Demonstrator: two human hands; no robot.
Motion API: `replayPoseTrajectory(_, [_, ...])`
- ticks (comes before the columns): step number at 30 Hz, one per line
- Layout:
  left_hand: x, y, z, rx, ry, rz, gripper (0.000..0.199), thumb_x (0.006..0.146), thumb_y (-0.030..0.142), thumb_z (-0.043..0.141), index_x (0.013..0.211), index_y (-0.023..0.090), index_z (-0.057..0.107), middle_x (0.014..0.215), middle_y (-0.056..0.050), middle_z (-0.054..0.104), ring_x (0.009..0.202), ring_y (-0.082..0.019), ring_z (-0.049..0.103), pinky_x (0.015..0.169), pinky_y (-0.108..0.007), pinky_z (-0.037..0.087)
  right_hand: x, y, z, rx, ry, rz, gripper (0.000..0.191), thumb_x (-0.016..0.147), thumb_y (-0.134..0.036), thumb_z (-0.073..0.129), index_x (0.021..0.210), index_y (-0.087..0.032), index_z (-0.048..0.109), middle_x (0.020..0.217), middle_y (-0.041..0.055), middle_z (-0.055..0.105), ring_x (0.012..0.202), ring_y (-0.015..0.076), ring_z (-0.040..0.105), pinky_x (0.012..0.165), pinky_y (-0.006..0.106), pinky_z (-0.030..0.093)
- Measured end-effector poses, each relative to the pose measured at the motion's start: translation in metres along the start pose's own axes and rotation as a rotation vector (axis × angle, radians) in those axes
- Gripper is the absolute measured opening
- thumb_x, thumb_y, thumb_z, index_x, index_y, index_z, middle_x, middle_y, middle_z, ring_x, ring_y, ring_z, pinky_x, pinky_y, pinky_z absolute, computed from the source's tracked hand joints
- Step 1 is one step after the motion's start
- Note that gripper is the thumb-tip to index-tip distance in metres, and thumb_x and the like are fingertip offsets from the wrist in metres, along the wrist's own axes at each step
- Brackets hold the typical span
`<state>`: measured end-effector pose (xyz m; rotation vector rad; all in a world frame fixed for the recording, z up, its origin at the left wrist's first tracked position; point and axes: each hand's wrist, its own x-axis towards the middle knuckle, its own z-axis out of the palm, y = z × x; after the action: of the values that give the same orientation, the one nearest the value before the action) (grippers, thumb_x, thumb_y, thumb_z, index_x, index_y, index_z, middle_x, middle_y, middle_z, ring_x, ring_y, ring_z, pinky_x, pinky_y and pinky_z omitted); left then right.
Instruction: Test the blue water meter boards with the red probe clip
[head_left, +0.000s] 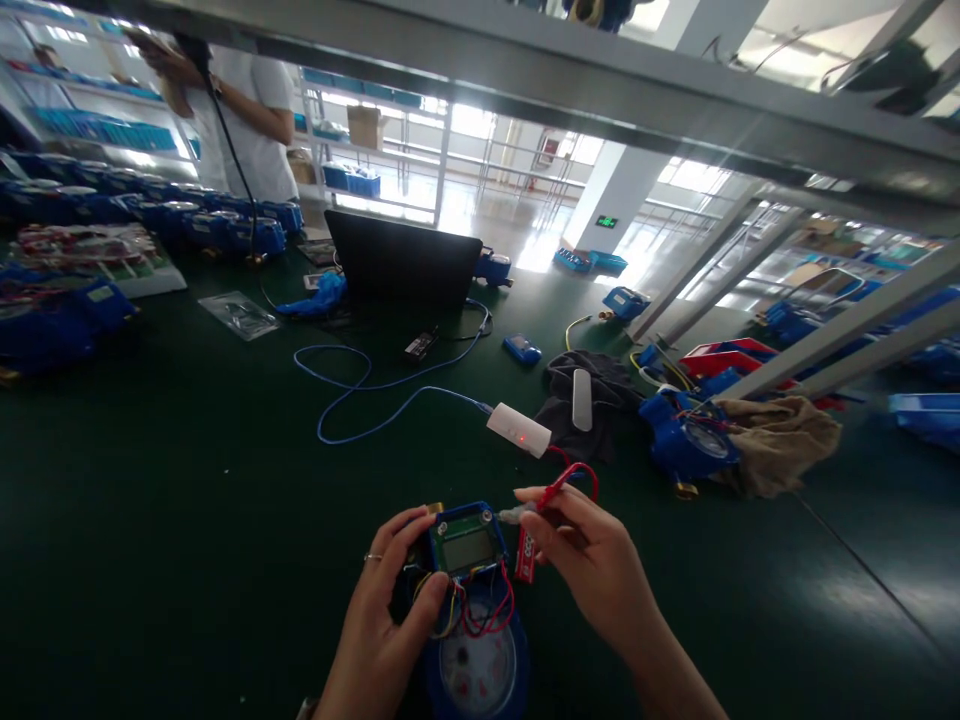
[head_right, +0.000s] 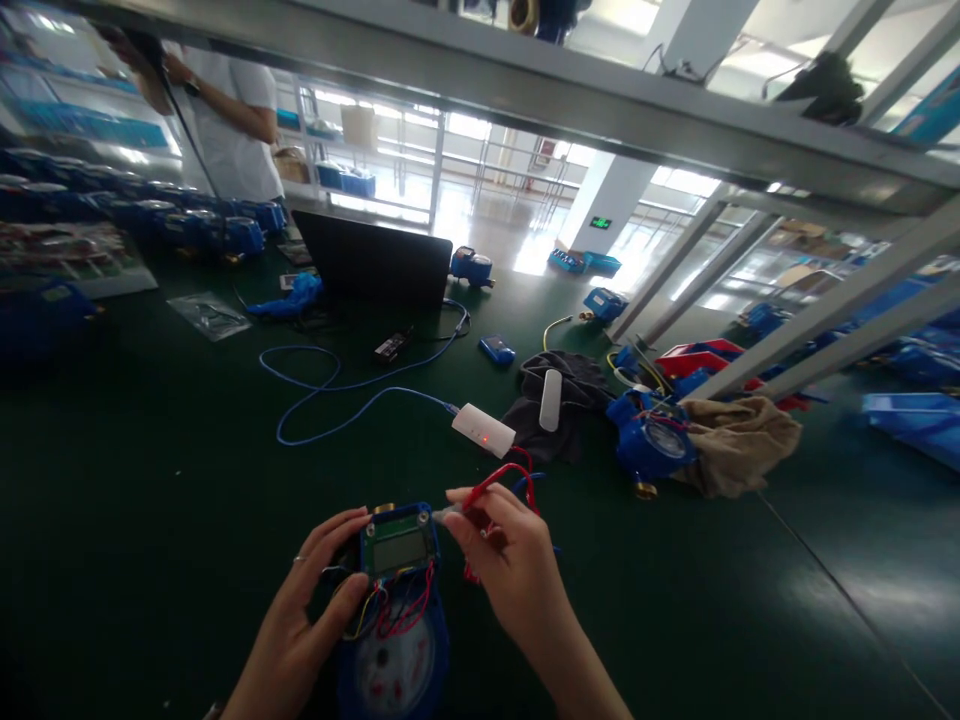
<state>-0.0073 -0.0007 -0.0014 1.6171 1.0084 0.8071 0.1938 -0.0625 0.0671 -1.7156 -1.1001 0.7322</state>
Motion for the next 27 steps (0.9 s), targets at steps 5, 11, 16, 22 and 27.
replayPoseTrajectory(5, [0.0, 0.008, 0.002, 0.014, 0.0, -0.019, 0.044, 0.086, 0.05, 0.062, 0.121, 0.025, 0.06, 0.136, -0.014, 0.053, 0.125, -0.035, 0.054, 0.101, -0.055, 0.049, -0.002, -0.007, -0.002, 0.277, -0.047, 0.15, 0.03, 0.081, -0.04, 0.073, 0.102, -0.018, 0.07, 0.077, 0.0022, 0.069, 0.065, 0.015, 0.065, 0.059, 0.026, 0.058])
replayPoseTrajectory(11, [-0.001, 0.011, 0.007, 0.054, 0.013, -0.002, 0.048, 0.079, 0.038, 0.07, 0.122, 0.025, 0.055, 0.134, -0.012, 0.051, 0.125, -0.033, 0.053, 0.102, -0.055, 0.046, -0.001, -0.009, 0.0, 0.235, -0.073, 0.123, 0.019, 0.081, -0.035, 0.071, 0.088, -0.017, 0.068, 0.079, 0.0029, 0.069, 0.066, 0.0139, 0.063, 0.058, 0.023, 0.055])
replayPoseTrajectory(16, [-0.001, 0.014, 0.011, 0.078, 0.054, 0.034, 0.048, 0.075, 0.029, 0.071, 0.12, 0.023, 0.054, 0.13, -0.012, 0.054, 0.122, -0.032, 0.055, 0.101, -0.054, 0.047, -0.001, -0.004, 0.001, 0.075, -0.053, 0.102, 0.017, 0.085, -0.035, 0.064, 0.086, -0.017, 0.064, 0.077, 0.0037, 0.067, 0.064, 0.0153, 0.063, 0.053, 0.024, 0.051])
replayPoseTrajectory(22, [0.0, 0.017, 0.012, 0.107, 0.074, 0.061, 0.048, 0.072, 0.025, 0.071, 0.117, 0.022, 0.054, 0.128, -0.012, 0.055, 0.121, -0.032, 0.055, 0.1, -0.051, 0.048, 0.002, 0.0, -0.002, -0.019, -0.154, 0.074, 0.018, 0.085, -0.035, 0.063, 0.084, -0.017, 0.063, 0.076, 0.0047, 0.069, 0.064, 0.0168, 0.066, 0.054, 0.025, 0.053])
replayPoseTrajectory(27, [0.0, 0.019, 0.014, 0.095, 0.083, 0.058, 0.047, 0.073, 0.025, 0.07, 0.117, 0.022, 0.054, 0.127, -0.012, 0.055, 0.12, -0.032, 0.056, 0.099, -0.051, 0.048, 0.0, -0.001, 0.0, -0.046, -0.135, 0.11, 0.017, 0.084, -0.034, 0.065, 0.085, -0.018, 0.065, 0.078, 0.0045, 0.07, 0.066, 0.0168, 0.068, 0.056, 0.025, 0.055])
